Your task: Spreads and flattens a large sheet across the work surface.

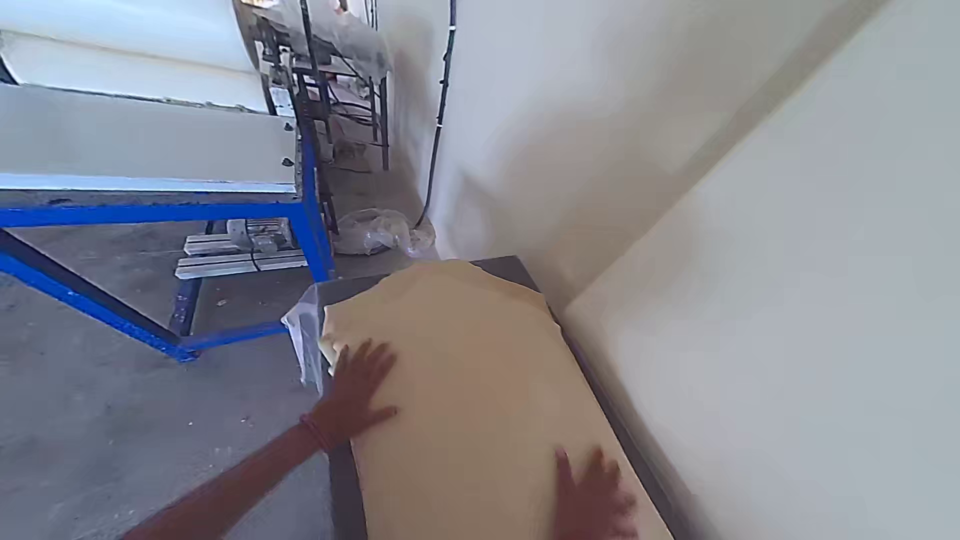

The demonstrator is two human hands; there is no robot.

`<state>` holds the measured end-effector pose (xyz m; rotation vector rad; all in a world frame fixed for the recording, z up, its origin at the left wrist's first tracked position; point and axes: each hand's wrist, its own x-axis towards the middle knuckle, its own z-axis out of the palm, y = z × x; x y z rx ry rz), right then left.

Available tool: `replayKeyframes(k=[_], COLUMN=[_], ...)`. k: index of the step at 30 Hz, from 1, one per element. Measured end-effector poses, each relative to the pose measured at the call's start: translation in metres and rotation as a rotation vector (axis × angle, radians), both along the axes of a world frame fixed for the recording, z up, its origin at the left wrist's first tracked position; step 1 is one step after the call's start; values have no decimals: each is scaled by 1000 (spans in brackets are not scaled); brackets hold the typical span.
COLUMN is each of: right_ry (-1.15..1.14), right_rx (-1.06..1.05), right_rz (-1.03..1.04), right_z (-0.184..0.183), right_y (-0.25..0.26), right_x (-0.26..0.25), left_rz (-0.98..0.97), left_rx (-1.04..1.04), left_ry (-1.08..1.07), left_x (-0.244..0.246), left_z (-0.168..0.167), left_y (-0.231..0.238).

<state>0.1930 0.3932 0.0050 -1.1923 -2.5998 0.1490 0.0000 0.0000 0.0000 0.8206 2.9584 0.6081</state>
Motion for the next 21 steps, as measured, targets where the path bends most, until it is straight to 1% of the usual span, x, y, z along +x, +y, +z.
replayKeyframes(k=[2, 4, 5, 7, 9, 11, 13, 15, 17, 18, 20, 21], right_ry=[-17, -74, -128, -211, -258, -325, -352, -381, -411, -410, -373, -354], right_rx=[-70, -84, -83, -111, -135, -136, -88, -132, -160, -161, -150, -132], right_rz=[135, 258, 300, 305, 329, 478, 684, 798, 826, 848, 960, 1045], right_z=[9, 14, 15, 21, 24, 23, 23, 22, 21, 21, 21, 21], right_y=[-41, -50, -45, -33, -47, -94, -152, -195, -206, -208, -213, -221], right_x=[-116, -206, -244, -312, -356, -372, -374, -377, -383, -383, -372, -361], left_rz=[9, 23, 28, 42, 61, 71, 84, 98, 147, 171, 175, 174], left_rx=[63, 115, 133, 169, 187, 189, 193, 246, 418, 565, 866, 962], left_ry=[65, 103, 113, 161, 211, 211, 208, 179, 149, 112, 1, -30], left_x=[2, 6, 7, 6, 6, 9, 8, 9, 11, 11, 9, 8], left_z=[-8, -13, -14, -17, -22, -23, -22, -19, -21, -23, -20, -15], left_y=[-2, -1, 0, 3, 4, 3, 5, 5, 4, 1, -5, -8])
